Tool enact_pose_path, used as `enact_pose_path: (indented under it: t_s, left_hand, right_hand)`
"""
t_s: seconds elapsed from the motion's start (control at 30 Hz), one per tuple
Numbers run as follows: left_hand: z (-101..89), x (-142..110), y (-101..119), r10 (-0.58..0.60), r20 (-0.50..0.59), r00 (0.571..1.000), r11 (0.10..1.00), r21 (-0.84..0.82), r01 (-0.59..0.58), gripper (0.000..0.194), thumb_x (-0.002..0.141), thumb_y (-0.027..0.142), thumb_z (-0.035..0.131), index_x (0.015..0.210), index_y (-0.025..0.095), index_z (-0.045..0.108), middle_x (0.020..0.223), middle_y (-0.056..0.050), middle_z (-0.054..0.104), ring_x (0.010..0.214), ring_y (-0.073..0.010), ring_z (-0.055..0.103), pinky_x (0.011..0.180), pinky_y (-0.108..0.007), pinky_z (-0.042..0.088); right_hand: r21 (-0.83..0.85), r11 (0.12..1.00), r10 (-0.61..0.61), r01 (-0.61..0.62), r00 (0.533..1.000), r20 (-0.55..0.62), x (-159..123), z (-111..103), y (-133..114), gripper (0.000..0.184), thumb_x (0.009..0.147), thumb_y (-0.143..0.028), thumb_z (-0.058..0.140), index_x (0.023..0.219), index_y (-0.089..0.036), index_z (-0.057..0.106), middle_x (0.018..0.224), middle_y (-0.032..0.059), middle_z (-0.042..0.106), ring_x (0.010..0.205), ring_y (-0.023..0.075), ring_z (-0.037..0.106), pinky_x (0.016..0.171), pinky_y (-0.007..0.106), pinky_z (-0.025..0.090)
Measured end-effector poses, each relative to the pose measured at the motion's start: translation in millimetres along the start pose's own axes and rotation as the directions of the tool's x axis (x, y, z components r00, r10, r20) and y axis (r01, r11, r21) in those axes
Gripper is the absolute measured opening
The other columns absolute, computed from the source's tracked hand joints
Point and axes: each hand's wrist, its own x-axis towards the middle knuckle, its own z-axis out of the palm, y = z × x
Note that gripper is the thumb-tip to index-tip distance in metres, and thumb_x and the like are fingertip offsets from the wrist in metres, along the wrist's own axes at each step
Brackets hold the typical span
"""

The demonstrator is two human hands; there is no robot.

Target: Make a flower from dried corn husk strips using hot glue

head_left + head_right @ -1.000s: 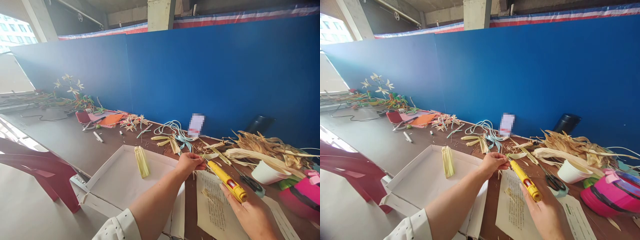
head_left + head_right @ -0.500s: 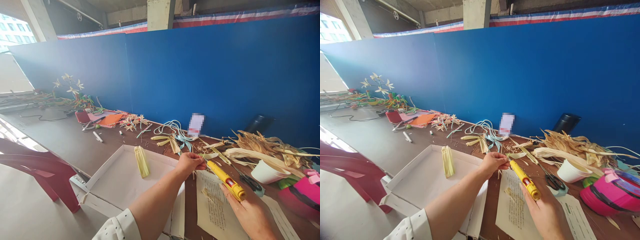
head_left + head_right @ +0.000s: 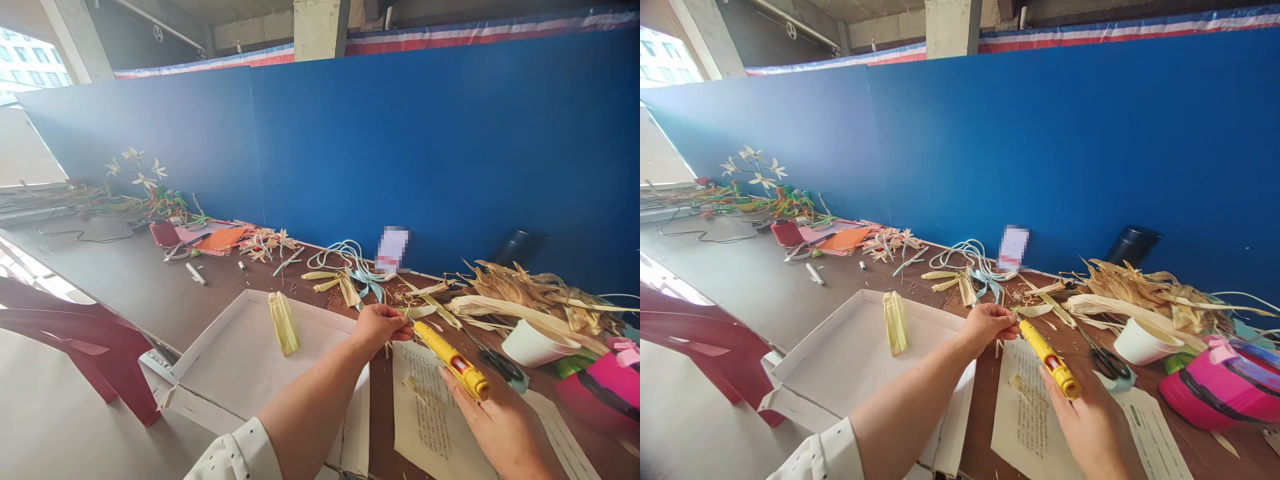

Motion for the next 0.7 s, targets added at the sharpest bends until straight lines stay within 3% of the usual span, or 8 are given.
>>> enact_pose_path:
  t_s: [0.4, 0.57, 0.7]
  left_hand:
    - [0.9, 1.6, -1.9, 0.004, -0.003, 1.000, 1.000, 0.027, -0.004, 0.009, 0.078, 0.008, 0.064, 0.071, 0.009, 0.059, 0.059, -0.003, 0.063, 0.053, -0.0081, 0.062, 0.056, -0.018, 0.054]
    - [0.3, 2.6, -3.2, 0.006, -0.002, 1.000, 0.999, 0.044, -0.005, 0.009, 0.078, 0.009, 0.065, 0.071, 0.009, 0.059, 0.060, -0.003, 0.063, 0.053, -0.0078, 0.062, 0.058, -0.018, 0.054]
    - [-0.4, 2.7, -3.4, 0.008, 0.002, 1.000, 0.998, 0.058, -0.008, 0.009, 0.076, 0.011, 0.068, 0.072, 0.009, 0.060, 0.060, -0.003, 0.063, 0.054, -0.0079, 0.063, 0.059, -0.019, 0.054]
  right_hand:
    - [-0.004, 1.000, -0.030, 0.030, 1.000, -0.005, 1.7, 0.0, 0.0, 0.021, 0.090, -0.040, 0.050, 0.095, -0.021, 0.057, 0.083, 0.0068, 0.066, 0.073, 0.0201, 0.065, 0.064, 0.028, 0.049]
    - [0.008, 1.000, 0.021, -0.021, 1.000, 0.023, 0.7, -1.3, -0.1, 0.018, 0.089, -0.039, 0.052, 0.092, -0.022, 0.057, 0.076, 0.0036, 0.065, 0.065, 0.0182, 0.064, 0.058, 0.027, 0.048]
    - [0.026, 1.000, 0.012, -0.012, 1.000, 0.024, -0.2, -2.4, -0.1, 0.019, 0.089, -0.038, 0.054, 0.096, -0.021, 0.057, 0.089, 0.0065, 0.067, 0.079, 0.0201, 0.066, 0.066, 0.028, 0.049]
